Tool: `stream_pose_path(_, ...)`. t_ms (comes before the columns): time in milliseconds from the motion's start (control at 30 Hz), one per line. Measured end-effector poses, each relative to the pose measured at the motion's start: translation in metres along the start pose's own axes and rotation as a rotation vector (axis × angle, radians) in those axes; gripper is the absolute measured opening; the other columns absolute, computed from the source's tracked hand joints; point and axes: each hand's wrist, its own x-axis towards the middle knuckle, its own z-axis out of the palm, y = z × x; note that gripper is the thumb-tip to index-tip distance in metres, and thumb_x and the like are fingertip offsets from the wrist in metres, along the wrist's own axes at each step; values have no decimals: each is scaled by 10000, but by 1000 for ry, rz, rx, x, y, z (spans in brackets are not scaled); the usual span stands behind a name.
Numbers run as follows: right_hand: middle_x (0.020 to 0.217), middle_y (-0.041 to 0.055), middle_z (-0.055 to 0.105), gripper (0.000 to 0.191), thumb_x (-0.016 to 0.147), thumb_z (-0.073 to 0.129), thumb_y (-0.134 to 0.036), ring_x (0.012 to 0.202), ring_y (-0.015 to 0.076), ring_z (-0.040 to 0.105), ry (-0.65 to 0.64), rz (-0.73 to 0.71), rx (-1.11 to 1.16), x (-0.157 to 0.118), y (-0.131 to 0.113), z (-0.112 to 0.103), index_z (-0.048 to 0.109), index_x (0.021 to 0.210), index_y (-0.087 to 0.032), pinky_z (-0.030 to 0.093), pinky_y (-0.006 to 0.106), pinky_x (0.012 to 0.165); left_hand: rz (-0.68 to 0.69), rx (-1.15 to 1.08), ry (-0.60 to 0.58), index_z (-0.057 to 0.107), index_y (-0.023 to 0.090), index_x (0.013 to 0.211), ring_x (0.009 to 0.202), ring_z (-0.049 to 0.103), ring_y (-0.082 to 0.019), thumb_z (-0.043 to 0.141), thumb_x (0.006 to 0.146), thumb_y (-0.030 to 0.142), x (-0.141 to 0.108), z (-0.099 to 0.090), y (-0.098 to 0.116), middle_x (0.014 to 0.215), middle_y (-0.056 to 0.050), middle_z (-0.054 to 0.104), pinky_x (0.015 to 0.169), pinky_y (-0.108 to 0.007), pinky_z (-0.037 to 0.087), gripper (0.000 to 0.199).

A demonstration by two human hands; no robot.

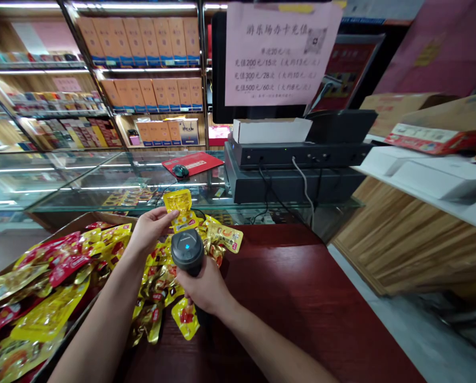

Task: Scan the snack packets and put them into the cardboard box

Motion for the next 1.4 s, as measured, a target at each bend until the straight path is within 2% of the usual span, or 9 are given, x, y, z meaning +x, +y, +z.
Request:
stream_pose_path(200,403,-55,485,152,730,583,-223,345,105,473,1,-16,36,1,-6,0,490,611,-204,412,222,381,23,6,-32,709,155,904,518,600,-109,746,648,455,1,-1,-2,639,-5,672,471,-182,432,396)
stream_pose_path(400,406,-56,484,158,734,597,-242,338,103,466,24,-32,67,1,-6,-1,489,625,-204,411,225,377,75,5,-60,718,135,842,652,626,-142,763,636,427,3,1,-4,728,-35,705,559,-204,459,360)
stream_pose_path(600,402,-58,491,151,742,598,-257,322,101,453,-5,-3,100,-2,-10,-1,498,645,-200,434,239,377,81,-11,-74,718,132,934,690,636,-155,757,640,432,2,0,-3,845,-75,724,577,-219,476,422)
stream_pose_path(767,406,-46,512,182,753,605,-283,314,96,456,-33,16,110,-3,-15,-3,501,633,-194,418,225,364,53,12,-29,715,137,914,587,620,-138,771,604,457,-2,0,1,754,-52,712,513,-212,474,449)
stream_pose_path(900,441,-47,531,205,754,629,-336,318,92,463,-37,3,152,-6,-18,-4,506,669,-196,401,212,354,105,46,30,705,149,929,647,647,-148,757,618,466,-9,-1,4,851,-61,725,507,-197,474,447)
stream_pose_path(1000,459,-51,539,230,738,654,-370,317,84,460,-33,2,170,-9,-21,-3,511,708,-192,389,200,347,222,71,102,694,134,921,734,670,-170,736,653,437,-21,-6,9,880,-73,730,614,-227,514,407)
stream_pose_path(1100,467,-53,549,259,739,653,-404,314,83,463,-29,10,173,-12,-24,-3,515,758,-186,368,191,338,341,169,223,689,134,944,802,679,-186,695,702,404,-40,-20,20,898,-74,734,725,-260,523,362)
stream_pose_path(1267,469,-41,544,305,726,657,-439,316,76,461,-19,-7,147,-18,-30,-2,508,689,-176,356,189,338,387,573,530,706,184,956,711,673,-179,631,746,397,-78,-64,43,859,-39,735,643,-237,493,309)
stream_pose_path(1400,469,-33,536,328,741,639,-455,318,75,459,-24,-68,130,-20,-31,-3,513,637,-171,366,197,342,382,924,769,702,214,967,763,671,-209,589,774,415,-100,-104,54,843,-39,725,714,-277,476,300)
